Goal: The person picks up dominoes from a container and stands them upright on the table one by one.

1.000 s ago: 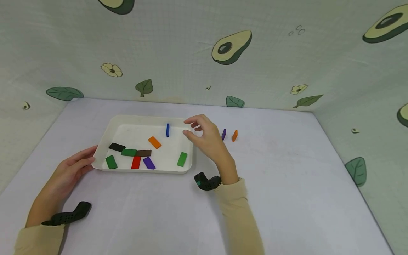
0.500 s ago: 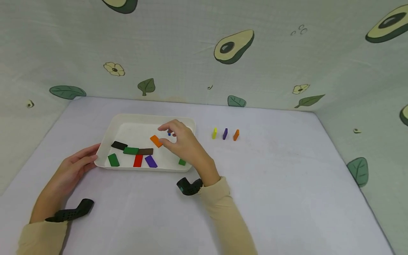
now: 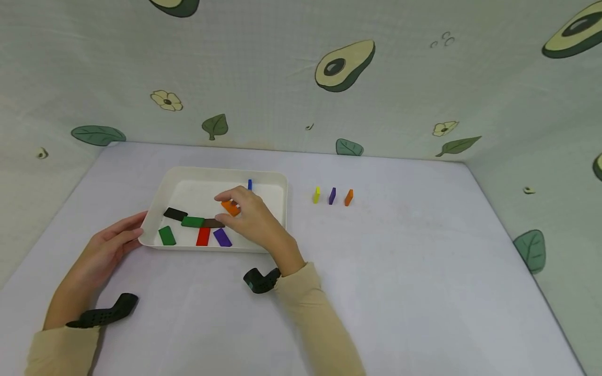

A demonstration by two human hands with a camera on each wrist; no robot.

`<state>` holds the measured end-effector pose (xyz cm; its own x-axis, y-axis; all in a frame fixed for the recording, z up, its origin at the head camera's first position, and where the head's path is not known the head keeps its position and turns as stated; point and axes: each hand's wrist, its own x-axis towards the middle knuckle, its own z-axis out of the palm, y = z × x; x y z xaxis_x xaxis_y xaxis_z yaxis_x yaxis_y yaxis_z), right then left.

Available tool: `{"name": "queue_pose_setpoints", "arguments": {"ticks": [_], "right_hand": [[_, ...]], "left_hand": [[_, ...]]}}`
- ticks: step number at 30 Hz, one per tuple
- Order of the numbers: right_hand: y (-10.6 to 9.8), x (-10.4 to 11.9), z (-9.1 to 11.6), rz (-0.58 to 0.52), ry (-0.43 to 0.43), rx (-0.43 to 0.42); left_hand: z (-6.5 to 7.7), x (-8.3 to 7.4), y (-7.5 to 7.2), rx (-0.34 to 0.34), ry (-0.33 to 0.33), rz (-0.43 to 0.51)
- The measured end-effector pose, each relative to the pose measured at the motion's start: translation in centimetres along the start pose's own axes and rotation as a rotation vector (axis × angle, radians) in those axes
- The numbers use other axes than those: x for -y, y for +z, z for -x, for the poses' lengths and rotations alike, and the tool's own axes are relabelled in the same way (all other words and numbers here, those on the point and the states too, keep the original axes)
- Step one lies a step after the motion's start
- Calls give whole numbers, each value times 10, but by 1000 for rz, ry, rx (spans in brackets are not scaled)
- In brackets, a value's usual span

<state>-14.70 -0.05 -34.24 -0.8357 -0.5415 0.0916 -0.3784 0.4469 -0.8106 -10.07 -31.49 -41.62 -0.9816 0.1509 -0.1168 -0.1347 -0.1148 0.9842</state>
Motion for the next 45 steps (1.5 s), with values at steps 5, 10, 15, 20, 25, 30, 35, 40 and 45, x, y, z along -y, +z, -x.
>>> {"name": "queue_pose_setpoints", "arguments": {"ticks": [5, 10, 15, 20, 25, 30, 35, 40, 45], "right_hand": [[13, 0, -5, -12, -11, -11], [26, -1, -11, -42, -22, -28], [38, -1, -17, -102, -38, -27], [50, -3, -21, -81, -5, -35], [57, -3, -23, -30, 67, -45], [61, -2, -25, 82, 101, -62], [64, 0, -30, 219, 100, -36], [66, 1, -36, 331, 143, 10], [67, -1, -40, 350, 176, 19]], "left_hand": [[0, 0, 0, 10, 13, 18], [1, 0, 0, 8, 15, 9], [1, 0, 0, -11, 2, -7], [1, 0, 0, -16, -14, -23], [1, 0, 0, -15, -18, -19], [-1, 0, 1, -11, -21, -27], [-2, -1, 2, -12, -15, -41], [-1, 0, 3, -23, -27, -42], [1, 0, 2, -21, -25, -38]]}}
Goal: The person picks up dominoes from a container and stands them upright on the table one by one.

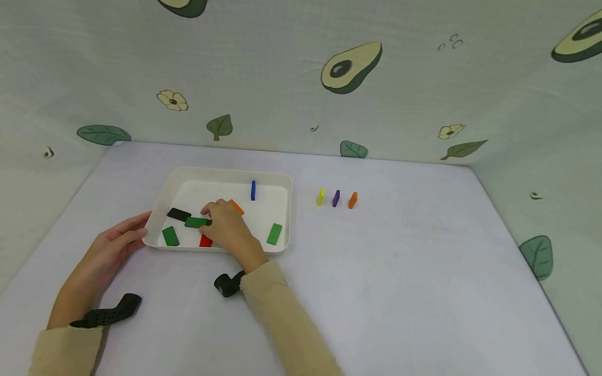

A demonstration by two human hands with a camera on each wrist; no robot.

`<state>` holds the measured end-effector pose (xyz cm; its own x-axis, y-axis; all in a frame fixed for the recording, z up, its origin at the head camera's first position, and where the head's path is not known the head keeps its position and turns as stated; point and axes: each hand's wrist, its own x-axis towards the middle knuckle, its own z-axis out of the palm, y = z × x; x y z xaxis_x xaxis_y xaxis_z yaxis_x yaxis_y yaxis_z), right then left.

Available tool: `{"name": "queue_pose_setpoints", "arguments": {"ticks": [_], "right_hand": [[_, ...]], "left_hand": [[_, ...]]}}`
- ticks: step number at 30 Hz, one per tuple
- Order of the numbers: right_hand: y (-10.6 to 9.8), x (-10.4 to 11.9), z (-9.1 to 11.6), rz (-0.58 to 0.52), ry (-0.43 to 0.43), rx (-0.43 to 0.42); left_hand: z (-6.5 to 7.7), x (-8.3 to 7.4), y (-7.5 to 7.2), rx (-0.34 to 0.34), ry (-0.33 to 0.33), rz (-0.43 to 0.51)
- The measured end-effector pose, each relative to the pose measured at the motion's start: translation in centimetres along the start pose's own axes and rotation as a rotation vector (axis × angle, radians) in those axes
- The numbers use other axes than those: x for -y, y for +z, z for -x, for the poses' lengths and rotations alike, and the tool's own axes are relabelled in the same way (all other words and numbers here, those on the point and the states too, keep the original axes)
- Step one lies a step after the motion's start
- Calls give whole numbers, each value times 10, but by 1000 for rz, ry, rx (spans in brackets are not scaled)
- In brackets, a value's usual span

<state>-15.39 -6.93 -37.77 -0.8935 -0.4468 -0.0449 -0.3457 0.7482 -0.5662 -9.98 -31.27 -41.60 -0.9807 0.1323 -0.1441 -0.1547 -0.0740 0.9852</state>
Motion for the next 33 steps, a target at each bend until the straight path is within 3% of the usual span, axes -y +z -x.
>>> {"name": "queue_pose_setpoints", "arguments": {"ticks": [19, 33], "right_hand": [[5, 0, -2, 89, -5, -11], [5, -3, -2, 14, 10, -34]], "left_hand": [[1, 0, -4, 9, 10, -6], [0, 0, -3, 23, 19, 9]]}}
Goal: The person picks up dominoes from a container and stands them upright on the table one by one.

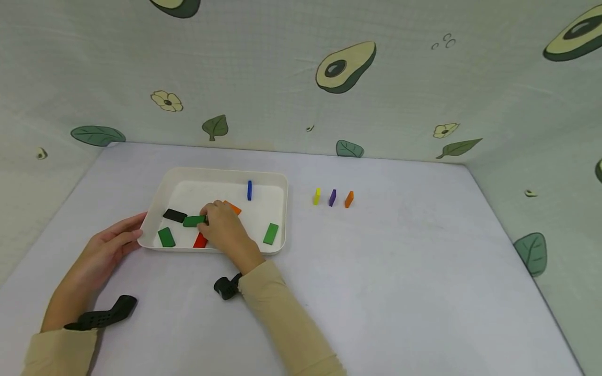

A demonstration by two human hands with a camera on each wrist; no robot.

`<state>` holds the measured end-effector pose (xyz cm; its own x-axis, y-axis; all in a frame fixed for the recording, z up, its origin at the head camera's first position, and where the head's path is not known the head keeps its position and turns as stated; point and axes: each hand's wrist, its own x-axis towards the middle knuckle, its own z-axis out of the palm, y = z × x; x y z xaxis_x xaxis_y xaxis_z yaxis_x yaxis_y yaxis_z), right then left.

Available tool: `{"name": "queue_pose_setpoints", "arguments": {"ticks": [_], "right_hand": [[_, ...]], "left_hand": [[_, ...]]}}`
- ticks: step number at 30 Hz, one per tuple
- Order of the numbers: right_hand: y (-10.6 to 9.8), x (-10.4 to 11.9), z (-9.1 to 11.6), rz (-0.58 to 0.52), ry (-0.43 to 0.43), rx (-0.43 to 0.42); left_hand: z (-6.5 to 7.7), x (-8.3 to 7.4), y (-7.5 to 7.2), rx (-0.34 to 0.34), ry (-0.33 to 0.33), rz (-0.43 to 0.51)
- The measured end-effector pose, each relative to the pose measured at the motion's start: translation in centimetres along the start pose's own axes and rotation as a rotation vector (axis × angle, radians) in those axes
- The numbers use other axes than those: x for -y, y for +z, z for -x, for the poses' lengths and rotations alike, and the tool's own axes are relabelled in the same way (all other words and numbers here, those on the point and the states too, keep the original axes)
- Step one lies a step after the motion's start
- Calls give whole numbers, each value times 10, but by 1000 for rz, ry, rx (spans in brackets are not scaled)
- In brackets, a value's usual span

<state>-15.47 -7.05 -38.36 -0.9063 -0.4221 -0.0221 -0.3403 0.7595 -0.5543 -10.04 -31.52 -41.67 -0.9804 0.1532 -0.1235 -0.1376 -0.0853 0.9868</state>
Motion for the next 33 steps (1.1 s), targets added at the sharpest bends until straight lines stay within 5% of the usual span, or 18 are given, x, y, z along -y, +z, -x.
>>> {"name": "queue_pose_setpoints", "arguments": {"ticks": [13, 33], "right_hand": [[-3, -1, 1, -76, -4, -66], [-30, -8, 15, -136, 42, 87]], "left_hand": [[-1, -1, 2, 4, 2, 12], [0, 0, 2, -18, -15, -44]]}}
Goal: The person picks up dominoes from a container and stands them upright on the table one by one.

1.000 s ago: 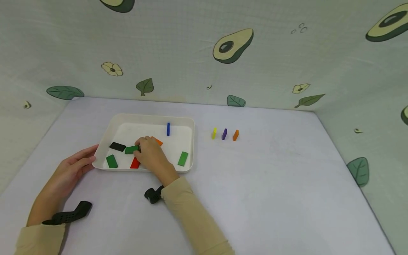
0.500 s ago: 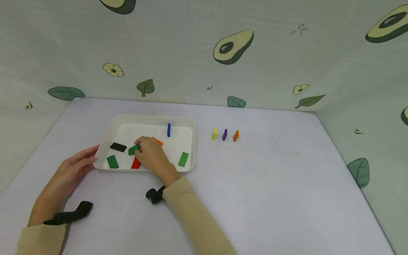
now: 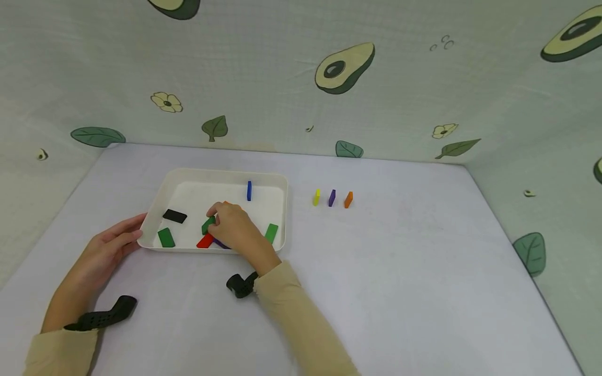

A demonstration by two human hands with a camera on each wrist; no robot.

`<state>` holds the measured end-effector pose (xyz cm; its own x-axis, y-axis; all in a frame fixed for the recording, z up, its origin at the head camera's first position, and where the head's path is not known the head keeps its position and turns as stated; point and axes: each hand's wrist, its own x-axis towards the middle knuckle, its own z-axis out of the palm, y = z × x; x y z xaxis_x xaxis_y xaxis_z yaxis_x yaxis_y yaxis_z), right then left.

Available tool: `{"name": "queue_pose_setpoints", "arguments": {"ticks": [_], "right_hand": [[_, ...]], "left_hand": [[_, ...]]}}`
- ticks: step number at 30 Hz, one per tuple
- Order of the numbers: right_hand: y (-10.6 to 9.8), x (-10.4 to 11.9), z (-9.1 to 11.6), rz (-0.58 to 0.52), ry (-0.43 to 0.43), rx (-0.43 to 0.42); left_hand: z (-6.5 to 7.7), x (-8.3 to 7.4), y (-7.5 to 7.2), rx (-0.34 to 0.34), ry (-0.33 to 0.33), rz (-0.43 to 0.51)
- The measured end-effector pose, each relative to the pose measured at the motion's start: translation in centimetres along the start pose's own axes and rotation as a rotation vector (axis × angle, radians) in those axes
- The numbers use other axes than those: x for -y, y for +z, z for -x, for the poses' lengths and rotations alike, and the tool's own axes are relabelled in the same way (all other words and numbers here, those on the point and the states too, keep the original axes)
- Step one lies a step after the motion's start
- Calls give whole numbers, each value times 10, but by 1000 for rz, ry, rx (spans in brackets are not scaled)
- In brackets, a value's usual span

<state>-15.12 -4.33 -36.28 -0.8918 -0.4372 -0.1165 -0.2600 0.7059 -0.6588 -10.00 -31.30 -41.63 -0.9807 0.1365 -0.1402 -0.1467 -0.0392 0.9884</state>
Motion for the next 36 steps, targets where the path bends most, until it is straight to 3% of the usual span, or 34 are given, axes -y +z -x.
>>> {"name": "queue_pose_setpoints", "arguments": {"ticks": [10, 19, 36], "right_hand": [[-16, -12, 11, 19, 31, -19], [-33, -21, 21, -52, 62, -47], [-70, -30, 42, -111, 8, -118]], "left_hand": [[0, 0, 0, -2, 2, 12], [-1, 1, 0, -3, 12, 26], [0, 1, -1, 18, 31, 45]]}}
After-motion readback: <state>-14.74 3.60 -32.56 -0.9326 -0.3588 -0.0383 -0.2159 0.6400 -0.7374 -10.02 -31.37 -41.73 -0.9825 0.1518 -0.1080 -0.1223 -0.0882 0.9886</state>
